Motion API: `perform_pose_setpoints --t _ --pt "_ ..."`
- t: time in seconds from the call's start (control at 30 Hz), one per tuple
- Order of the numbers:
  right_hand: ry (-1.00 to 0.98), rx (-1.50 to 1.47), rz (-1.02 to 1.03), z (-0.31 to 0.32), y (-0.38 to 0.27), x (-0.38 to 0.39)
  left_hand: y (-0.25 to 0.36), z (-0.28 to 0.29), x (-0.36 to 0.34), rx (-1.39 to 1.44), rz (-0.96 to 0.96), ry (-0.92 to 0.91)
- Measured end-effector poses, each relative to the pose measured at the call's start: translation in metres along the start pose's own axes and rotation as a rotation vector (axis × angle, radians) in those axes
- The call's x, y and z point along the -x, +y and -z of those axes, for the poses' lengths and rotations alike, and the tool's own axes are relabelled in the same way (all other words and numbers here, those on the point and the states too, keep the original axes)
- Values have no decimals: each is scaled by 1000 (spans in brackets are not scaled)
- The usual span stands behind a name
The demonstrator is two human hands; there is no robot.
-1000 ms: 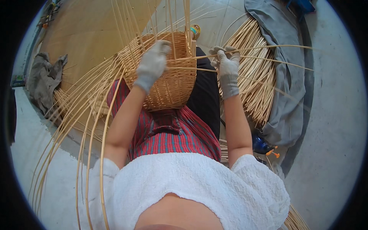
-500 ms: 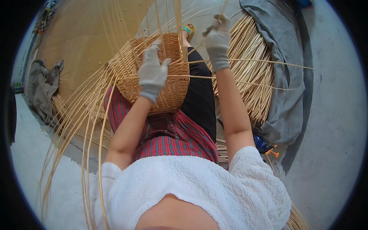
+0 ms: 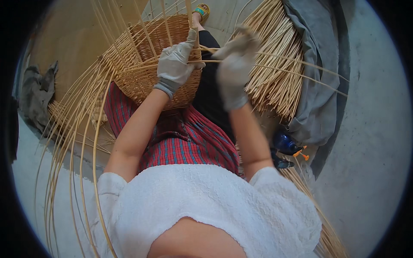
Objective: The person sits on the floor weaving a basket by hand, interlacing thin bamboo strips through a vertical frame. They periodically pause to select new strips from a nearby pile and continue the weaving process.
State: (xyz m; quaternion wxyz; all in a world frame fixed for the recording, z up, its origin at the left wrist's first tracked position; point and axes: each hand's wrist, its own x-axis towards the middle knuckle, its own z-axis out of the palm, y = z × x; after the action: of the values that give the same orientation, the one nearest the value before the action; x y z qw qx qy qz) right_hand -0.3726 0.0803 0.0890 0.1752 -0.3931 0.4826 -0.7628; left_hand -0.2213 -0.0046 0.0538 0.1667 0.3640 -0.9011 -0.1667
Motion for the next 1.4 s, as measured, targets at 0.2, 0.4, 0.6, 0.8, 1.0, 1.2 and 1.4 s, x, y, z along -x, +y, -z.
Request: perform_pose_setpoints --t 0.2,0.4,0.6,0.8,1.0,1.2,1.4 --pt "-648 196 -149 -82 -27 21 -6 -29 8 777 97 384" --pt "-716 701 -525 -15 47 -57 -58 45 38 1413 491 430" --pt "-566 1176 -314 -54 36 -38 -56 62 -52 1117 218 489" --pt "-210 923 -37 -52 92 -12 45 44 -81 140 -319 395" --pt "-191 910 120 -71 30 11 -69 44 97 406 330 582" --pt "-267 -146 -971 -96 22 83 -116 50 74 631 628 312" --pt "-286 216 -607 -68 33 44 -120 66 78 973 748 52"
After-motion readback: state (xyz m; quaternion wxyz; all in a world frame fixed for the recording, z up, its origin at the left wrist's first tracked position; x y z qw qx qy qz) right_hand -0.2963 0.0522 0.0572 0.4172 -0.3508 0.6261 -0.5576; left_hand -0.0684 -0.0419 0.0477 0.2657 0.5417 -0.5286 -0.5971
